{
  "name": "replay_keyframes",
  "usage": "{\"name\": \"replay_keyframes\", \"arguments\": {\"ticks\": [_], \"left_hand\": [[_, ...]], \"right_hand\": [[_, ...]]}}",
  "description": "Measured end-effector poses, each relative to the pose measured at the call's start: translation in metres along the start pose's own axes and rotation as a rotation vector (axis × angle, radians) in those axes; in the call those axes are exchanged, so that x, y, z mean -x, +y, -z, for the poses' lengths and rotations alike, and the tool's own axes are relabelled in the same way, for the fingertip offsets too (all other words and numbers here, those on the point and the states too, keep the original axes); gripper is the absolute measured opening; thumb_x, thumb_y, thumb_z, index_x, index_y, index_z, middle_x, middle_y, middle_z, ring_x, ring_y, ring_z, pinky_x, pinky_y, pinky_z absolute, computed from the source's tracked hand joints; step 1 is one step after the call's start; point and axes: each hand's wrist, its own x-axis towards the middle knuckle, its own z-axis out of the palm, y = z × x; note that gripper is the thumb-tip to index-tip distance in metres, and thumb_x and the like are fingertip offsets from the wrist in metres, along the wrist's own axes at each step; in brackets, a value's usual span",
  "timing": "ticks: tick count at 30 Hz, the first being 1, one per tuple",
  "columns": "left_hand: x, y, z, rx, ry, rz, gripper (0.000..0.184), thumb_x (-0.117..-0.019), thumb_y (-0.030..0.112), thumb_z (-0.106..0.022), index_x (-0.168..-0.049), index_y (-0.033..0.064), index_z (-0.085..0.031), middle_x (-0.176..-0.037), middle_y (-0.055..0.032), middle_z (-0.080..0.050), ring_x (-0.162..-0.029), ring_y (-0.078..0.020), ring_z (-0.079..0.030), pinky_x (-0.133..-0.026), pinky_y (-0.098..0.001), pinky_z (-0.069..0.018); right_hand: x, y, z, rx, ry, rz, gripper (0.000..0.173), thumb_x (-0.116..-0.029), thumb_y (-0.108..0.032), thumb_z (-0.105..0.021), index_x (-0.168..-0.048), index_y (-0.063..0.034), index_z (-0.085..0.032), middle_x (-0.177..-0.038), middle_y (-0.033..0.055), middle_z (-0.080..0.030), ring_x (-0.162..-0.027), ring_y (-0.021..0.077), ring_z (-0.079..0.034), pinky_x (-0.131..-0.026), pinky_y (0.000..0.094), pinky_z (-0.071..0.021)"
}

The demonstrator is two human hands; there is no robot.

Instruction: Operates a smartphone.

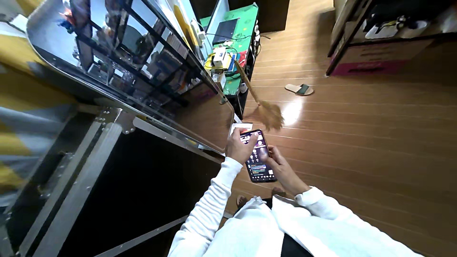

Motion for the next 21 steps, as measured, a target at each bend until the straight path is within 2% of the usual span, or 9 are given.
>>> {"name": "replay_keyframes", "arguments": {"ticks": [3,18,21], "left_hand": [[0.0011,0.0009,0.0005,-0.011,0.002,0.015,0.048,-0.0990,0.033,-0.069,-0.133,-0.0001,-0.059,-0.119,-0.0230,-0.067,-0.108,-0.0348,-0.067,-0.096,-0.0547,-0.0517],[0.0049,0.0067,-0.0010,-0.026,-0.005,0.030,0.052,-0.0955,0.036,-0.074,-0.129,-0.0018,-0.060,-0.113,-0.0241,-0.068,-0.105,-0.0355,-0.067,-0.094,-0.0545,-0.0518],[0.0049,0.0024,-0.0011,0.011,-0.002,-0.004,0.048,-0.0996,0.035,-0.068,-0.128,-0.0028,-0.060,-0.112,-0.0237,-0.069,-0.103,-0.0348,-0.068,-0.094,-0.0541,-0.0525]], "right_hand": [[0.0003,0.0016,0.0001,0.019,-0.014,0.009,0.040,-0.1034,-0.014,-0.046,-0.139,0.0012,-0.037,-0.110,0.0063,-0.063,-0.092,0.0062,-0.068,-0.082,0.0249,-0.0585],[0.0071,0.0038,-0.0003,0.073,-0.007,0.029,0.043,-0.1026,-0.014,-0.048,-0.141,0.0011,-0.037,-0.114,0.0081,-0.062,-0.094,0.0060,-0.067,-0.083,0.0246,-0.0580],[0.0084,0.0034,-0.0012,0.040,-0.011,0.020,0.042,-0.1027,-0.013,-0.047,-0.141,0.0007,-0.036,-0.114,0.0079,-0.062,-0.095,0.0067,-0.068,-0.084,0.0250,-0.0585]]}}
